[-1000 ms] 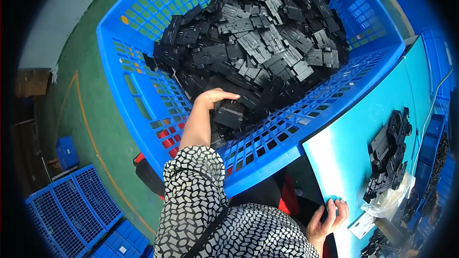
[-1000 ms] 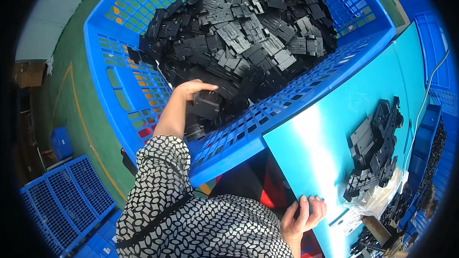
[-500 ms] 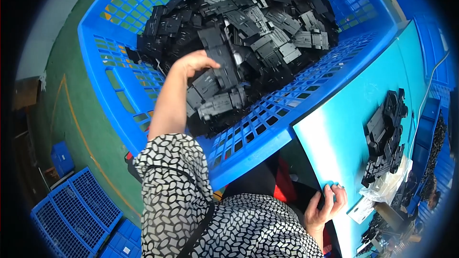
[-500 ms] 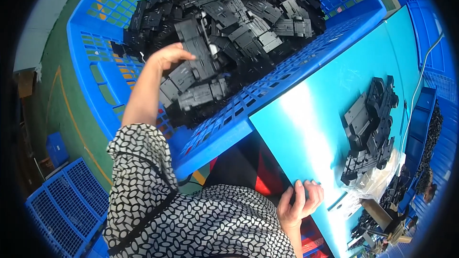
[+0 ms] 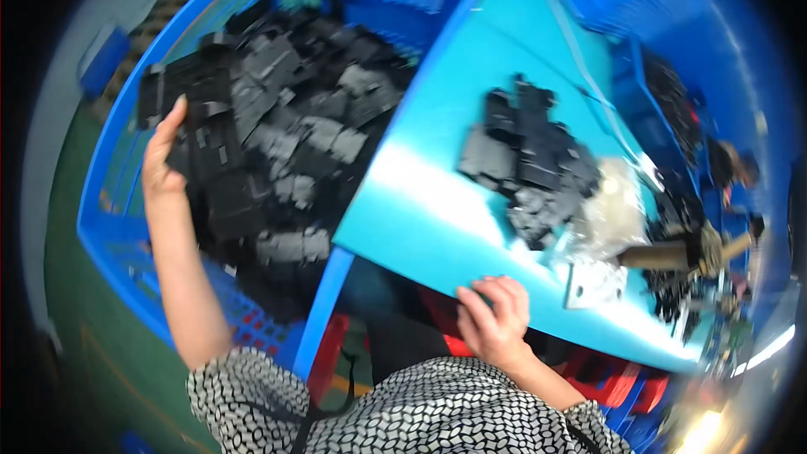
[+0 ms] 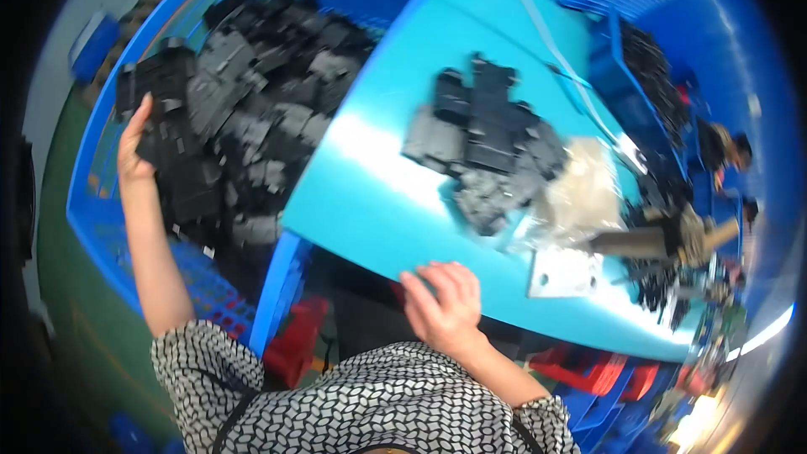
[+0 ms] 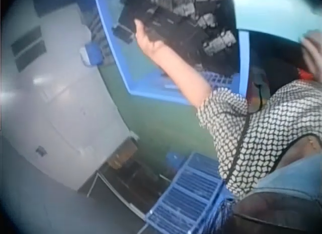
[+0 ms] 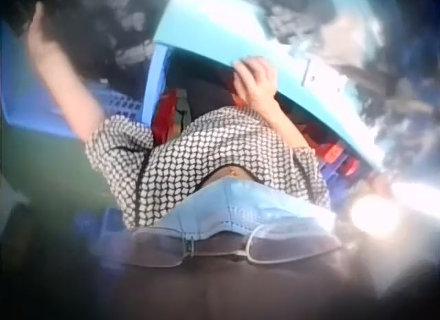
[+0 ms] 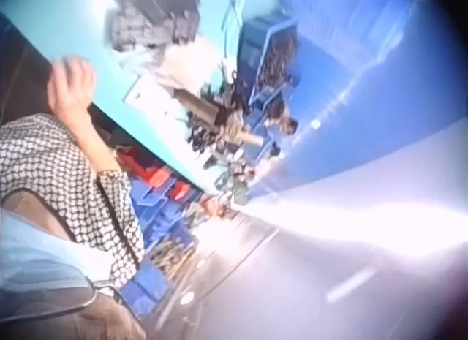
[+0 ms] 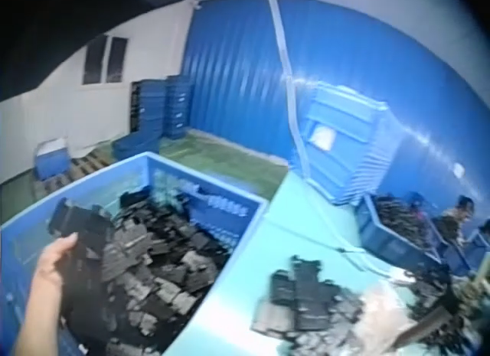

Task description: Manually assemble plastic toy components by fitting them together at a factory workbench.

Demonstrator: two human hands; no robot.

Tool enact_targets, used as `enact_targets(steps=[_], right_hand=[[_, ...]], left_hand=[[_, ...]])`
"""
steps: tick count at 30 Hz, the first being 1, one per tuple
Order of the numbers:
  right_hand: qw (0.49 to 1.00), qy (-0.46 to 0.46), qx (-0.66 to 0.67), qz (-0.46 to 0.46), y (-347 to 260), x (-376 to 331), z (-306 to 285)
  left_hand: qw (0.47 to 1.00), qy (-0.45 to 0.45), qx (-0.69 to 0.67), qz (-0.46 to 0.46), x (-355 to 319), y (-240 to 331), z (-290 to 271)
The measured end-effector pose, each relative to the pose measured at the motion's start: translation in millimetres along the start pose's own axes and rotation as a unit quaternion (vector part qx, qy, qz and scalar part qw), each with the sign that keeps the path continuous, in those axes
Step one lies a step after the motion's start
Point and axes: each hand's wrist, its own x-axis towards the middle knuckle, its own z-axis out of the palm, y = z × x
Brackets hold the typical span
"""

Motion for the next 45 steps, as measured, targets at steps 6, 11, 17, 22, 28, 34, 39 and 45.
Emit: enact_targets(steps=[6,11,17,22,28,34,39,45], right_hand=[[0.999,0.012,-0.016,0.027,4,-7,-11],[0.999,0.027,-0.006,0.017,6,-10,-11],[1.0,0.022,0.006,0.004,4,-16,-9],[1.0,0.029,0.006,-0.001,6,-17,-9],[1.0,0.012,0.028,-0.008,2,-16,-7],[0.999,-0.001,0.039,0.024,6,-4,-11],[0.998,-0.044,-0.026,0.027,-3,0,-7],[0.996,-0.072,-0.056,0.023,-11,-2,-4]], left_hand=[[0.966,-0.243,-0.077,-0.04,9,-40,180],[0.939,-0.29,-0.093,-0.157,8,-166,293],[0.929,-0.281,0.118,-0.207,14,-255,351],[0.916,-0.233,0.265,-0.191,17,-268,375],[0.748,-0.214,0.628,0.016,15,-237,376],[0.877,-0.341,0.333,0.056,11,-135,278],[0.967,0.072,0.225,0.093,15,-89,57],[0.649,0.24,0.677,-0.251,-46,-194,-187]])
